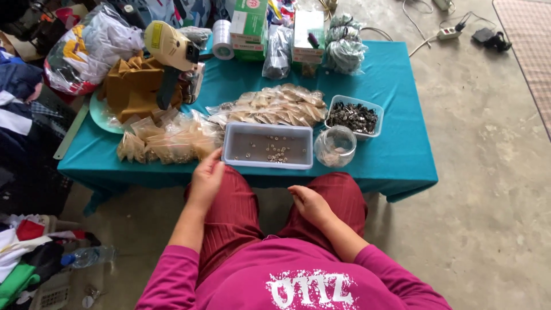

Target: Picking small metal eyelets from a tray and placing them into small plastic bags for packaging.

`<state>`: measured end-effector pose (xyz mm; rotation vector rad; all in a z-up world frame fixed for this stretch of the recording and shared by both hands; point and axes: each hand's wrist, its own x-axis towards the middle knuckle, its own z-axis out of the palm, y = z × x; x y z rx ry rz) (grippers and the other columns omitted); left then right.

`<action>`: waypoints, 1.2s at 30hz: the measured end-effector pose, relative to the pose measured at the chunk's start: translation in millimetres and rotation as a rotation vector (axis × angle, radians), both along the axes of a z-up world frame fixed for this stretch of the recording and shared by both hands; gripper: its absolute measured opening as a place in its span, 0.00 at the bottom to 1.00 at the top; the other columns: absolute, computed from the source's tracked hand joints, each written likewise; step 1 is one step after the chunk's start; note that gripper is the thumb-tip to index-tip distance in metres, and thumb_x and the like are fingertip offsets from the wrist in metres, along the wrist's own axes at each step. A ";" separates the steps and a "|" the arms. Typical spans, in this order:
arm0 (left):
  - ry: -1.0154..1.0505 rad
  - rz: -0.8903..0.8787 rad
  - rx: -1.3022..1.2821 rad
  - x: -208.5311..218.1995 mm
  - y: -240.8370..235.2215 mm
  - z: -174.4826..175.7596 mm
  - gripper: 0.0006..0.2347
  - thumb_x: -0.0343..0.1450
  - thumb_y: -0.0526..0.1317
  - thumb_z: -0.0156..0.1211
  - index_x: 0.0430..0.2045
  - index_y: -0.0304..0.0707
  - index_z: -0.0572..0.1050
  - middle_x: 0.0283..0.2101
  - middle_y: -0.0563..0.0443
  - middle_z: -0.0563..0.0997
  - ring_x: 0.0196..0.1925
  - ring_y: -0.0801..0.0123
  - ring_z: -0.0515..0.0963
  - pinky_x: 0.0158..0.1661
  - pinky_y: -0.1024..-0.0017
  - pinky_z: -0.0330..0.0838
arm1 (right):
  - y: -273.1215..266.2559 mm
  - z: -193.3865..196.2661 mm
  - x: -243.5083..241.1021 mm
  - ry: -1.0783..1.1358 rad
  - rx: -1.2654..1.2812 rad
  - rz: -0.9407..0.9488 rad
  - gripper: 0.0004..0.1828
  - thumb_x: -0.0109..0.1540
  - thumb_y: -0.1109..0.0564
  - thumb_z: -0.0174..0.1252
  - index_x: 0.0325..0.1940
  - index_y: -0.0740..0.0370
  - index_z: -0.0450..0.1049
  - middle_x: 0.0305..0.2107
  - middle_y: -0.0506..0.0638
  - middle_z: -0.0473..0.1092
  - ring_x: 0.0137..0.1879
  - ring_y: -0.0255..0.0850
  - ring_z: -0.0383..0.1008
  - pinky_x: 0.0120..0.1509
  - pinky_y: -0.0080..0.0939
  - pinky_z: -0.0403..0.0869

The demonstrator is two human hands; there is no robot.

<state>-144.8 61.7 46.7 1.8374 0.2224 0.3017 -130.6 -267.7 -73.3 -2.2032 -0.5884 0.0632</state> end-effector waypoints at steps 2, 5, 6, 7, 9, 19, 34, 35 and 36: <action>-0.004 -0.091 -0.061 -7.4 -29.9 0.4 0.17 0.74 0.30 0.54 0.59 0.34 0.76 0.58 0.35 0.79 0.65 0.52 0.74 0.65 0.56 0.66 | -1.6 -8.1 0.7 -0.035 0.015 -0.008 0.17 0.64 0.59 0.58 0.57 0.50 0.77 0.44 0.49 0.80 0.54 0.44 0.79 0.60 0.43 0.77; 0.016 -0.305 -0.133 -16.7 -65.6 -32.6 0.17 0.73 0.32 0.58 0.58 0.37 0.77 0.58 0.38 0.80 0.66 0.54 0.74 0.65 0.58 0.66 | -1.2 -10.3 4.8 -0.131 0.052 -0.010 0.16 0.63 0.60 0.59 0.56 0.51 0.79 0.44 0.49 0.80 0.55 0.45 0.79 0.60 0.42 0.77; 0.034 -0.434 -0.144 -20.5 -76.7 -50.7 0.17 0.73 0.34 0.61 0.57 0.40 0.79 0.58 0.41 0.81 0.66 0.57 0.75 0.64 0.60 0.68 | -1.4 -10.8 5.0 -0.199 0.073 -0.010 0.16 0.63 0.61 0.60 0.55 0.51 0.79 0.44 0.50 0.80 0.55 0.45 0.78 0.60 0.42 0.77; 0.038 -0.439 -0.147 -27.0 -85.2 -60.2 0.17 0.73 0.34 0.61 0.57 0.40 0.79 0.58 0.41 0.81 0.66 0.57 0.75 0.64 0.60 0.68 | -3.6 -12.1 7.9 -0.195 0.070 -0.015 0.16 0.63 0.61 0.60 0.55 0.51 0.79 0.44 0.50 0.80 0.55 0.45 0.78 0.60 0.42 0.77; 0.106 -0.578 -0.232 -36.3 -100.0 -76.8 0.17 0.73 0.31 0.59 0.58 0.33 0.77 0.56 0.35 0.82 0.63 0.55 0.77 0.62 0.55 0.69 | -5.8 -12.8 18.0 -0.264 0.188 -0.097 0.14 0.63 0.60 0.62 0.52 0.49 0.81 0.44 0.45 0.80 0.55 0.42 0.79 0.60 0.41 0.76; 0.438 -0.638 -0.470 -40.3 -84.4 -112.9 0.17 0.75 0.34 0.57 0.61 0.38 0.75 0.53 0.48 0.85 0.55 0.75 0.80 0.56 0.73 0.74 | -88.8 10.1 195.4 -0.349 -0.123 -0.349 0.08 0.65 0.59 0.58 0.42 0.49 0.81 0.37 0.43 0.79 0.49 0.45 0.78 0.58 0.45 0.74; 0.544 -0.519 -0.682 -37.9 -71.1 -92.9 0.17 0.75 0.33 0.58 0.61 0.40 0.75 0.49 0.54 0.85 0.48 0.84 0.81 0.47 0.88 0.75 | -50.1 50.8 242.8 0.510 -1.045 -0.024 0.30 0.66 0.50 0.49 0.70 0.62 0.68 0.69 0.62 0.62 0.76 0.53 0.60 0.81 0.61 0.57; 0.542 -0.537 -0.683 -36.7 -70.7 -96.6 0.17 0.75 0.33 0.58 0.61 0.40 0.75 0.50 0.54 0.85 0.49 0.83 0.81 0.48 0.86 0.75 | -55.4 49.3 245.8 0.495 -0.994 -0.004 0.23 0.61 0.52 0.53 0.59 0.55 0.76 0.55 0.56 0.72 0.63 0.52 0.71 0.70 0.55 0.68; 0.540 -0.554 -0.684 -35.7 -70.3 -100.3 0.18 0.76 0.33 0.57 0.62 0.39 0.74 0.50 0.54 0.84 0.50 0.82 0.81 0.49 0.85 0.75 | -60.6 47.8 248.6 0.480 -0.943 0.016 0.19 0.55 0.54 0.56 0.48 0.48 0.84 0.40 0.51 0.82 0.50 0.50 0.82 0.58 0.48 0.78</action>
